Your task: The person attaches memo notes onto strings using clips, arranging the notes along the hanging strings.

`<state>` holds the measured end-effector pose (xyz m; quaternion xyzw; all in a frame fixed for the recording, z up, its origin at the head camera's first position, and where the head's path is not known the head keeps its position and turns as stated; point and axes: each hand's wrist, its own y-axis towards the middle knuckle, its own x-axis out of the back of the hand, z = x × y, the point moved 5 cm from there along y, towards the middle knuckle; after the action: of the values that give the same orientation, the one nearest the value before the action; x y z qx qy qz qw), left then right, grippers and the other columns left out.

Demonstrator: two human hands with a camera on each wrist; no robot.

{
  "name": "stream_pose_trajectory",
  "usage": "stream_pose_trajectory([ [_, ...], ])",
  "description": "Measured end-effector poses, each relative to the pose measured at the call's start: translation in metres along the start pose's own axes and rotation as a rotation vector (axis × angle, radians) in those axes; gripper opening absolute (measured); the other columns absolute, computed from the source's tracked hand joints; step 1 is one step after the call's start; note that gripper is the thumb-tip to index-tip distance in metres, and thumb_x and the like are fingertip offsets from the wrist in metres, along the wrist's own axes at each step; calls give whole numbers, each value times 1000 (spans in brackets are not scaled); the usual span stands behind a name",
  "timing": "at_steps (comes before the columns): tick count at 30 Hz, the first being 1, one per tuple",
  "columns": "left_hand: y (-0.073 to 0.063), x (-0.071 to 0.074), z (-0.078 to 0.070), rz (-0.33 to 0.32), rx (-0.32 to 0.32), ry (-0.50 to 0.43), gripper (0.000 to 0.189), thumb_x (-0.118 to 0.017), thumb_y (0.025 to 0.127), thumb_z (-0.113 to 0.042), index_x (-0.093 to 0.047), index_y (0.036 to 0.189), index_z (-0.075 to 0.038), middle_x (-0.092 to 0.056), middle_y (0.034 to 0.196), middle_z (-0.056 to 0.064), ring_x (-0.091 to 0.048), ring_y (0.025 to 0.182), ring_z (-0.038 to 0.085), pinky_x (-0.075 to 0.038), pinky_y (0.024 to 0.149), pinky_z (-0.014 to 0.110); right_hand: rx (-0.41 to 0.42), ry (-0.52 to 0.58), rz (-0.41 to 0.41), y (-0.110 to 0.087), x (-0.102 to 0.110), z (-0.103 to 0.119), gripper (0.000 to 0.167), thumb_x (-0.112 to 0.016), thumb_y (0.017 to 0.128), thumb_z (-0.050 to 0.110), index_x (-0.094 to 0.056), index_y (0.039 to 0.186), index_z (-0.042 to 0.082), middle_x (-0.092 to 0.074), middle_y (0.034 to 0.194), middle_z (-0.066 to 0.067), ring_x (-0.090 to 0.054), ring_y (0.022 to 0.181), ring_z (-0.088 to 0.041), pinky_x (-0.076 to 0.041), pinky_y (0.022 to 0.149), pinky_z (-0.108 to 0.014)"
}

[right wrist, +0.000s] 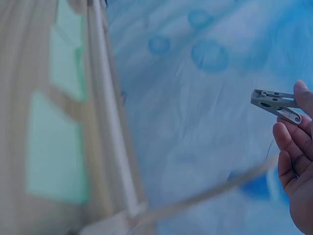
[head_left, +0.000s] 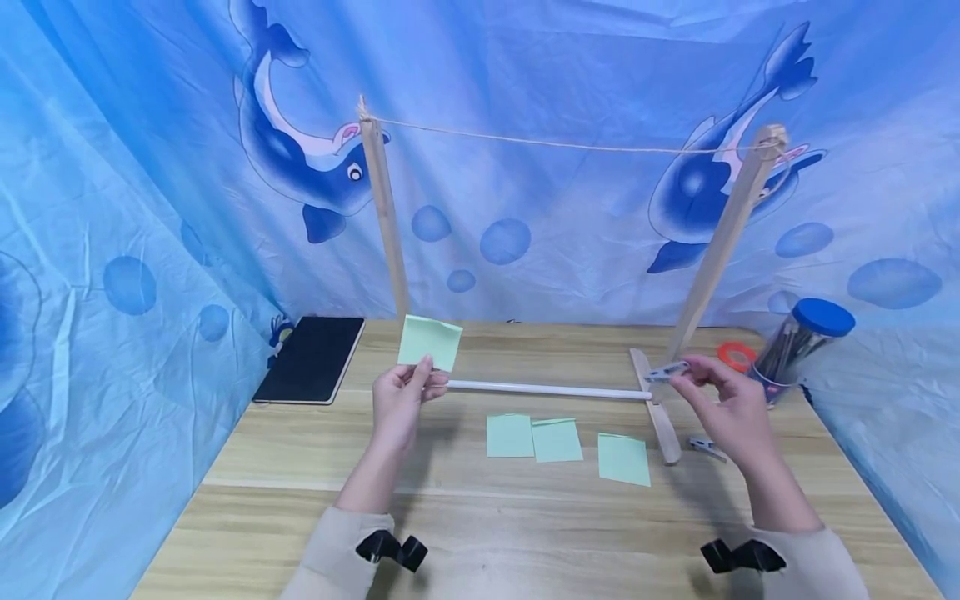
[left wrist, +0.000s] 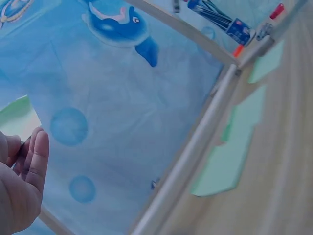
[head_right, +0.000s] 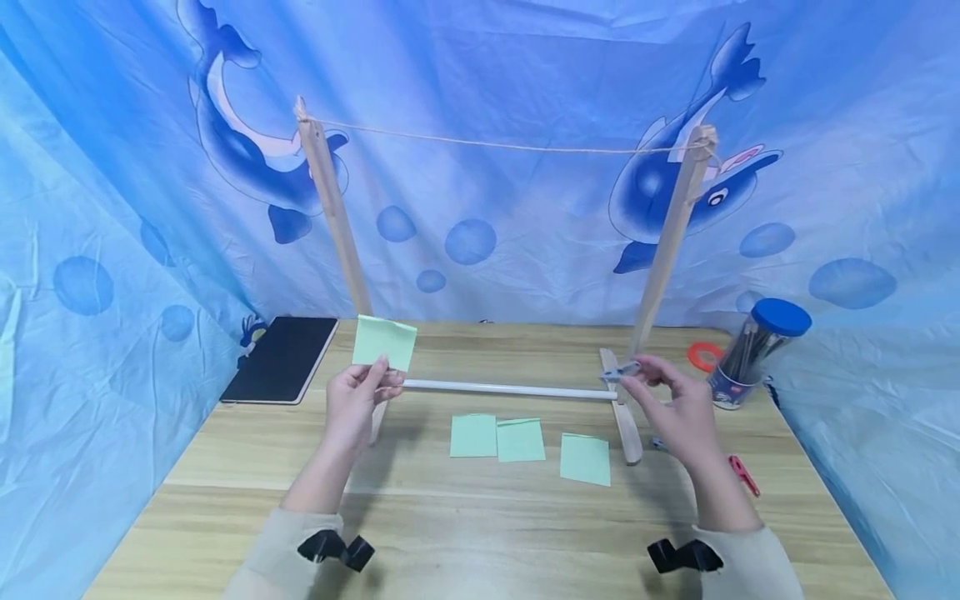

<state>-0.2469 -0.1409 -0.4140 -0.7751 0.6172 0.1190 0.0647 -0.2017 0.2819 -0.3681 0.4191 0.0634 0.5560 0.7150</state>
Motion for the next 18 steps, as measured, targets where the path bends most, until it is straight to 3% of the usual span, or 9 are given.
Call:
stream_pose_trajectory([
  [4,10,-10,-17,19,-70,-44,24,-70,98,-13,-66,99,11,-73,75,8,-73,67,16,-65,71,30,135,47,7,28,-13,30,36,-74,72,-26,-71,106,-13,-70,80,-10,-60,79,0,-48,70,-10],
  [12,21,-26,-36,8,-110,-99,15,-76,92,-11,-70,94,3,-73,78,9,-71,63,13,-65,67,29,240,71,17,70,-32,73,39,-82,72,-15,-76,108,-3,-73,84,-17,-63,82,-4,-49,74,-15],
  [18,27,-33,-52,3,-170,-112,15,-79,91,-13,-70,86,-2,-73,78,5,-70,61,11,-64,64,26,310,75,68,99,-43,107,36,-82,77,-8,-75,112,-2,-73,87,-12,-62,82,-7,-48,76,-19],
])
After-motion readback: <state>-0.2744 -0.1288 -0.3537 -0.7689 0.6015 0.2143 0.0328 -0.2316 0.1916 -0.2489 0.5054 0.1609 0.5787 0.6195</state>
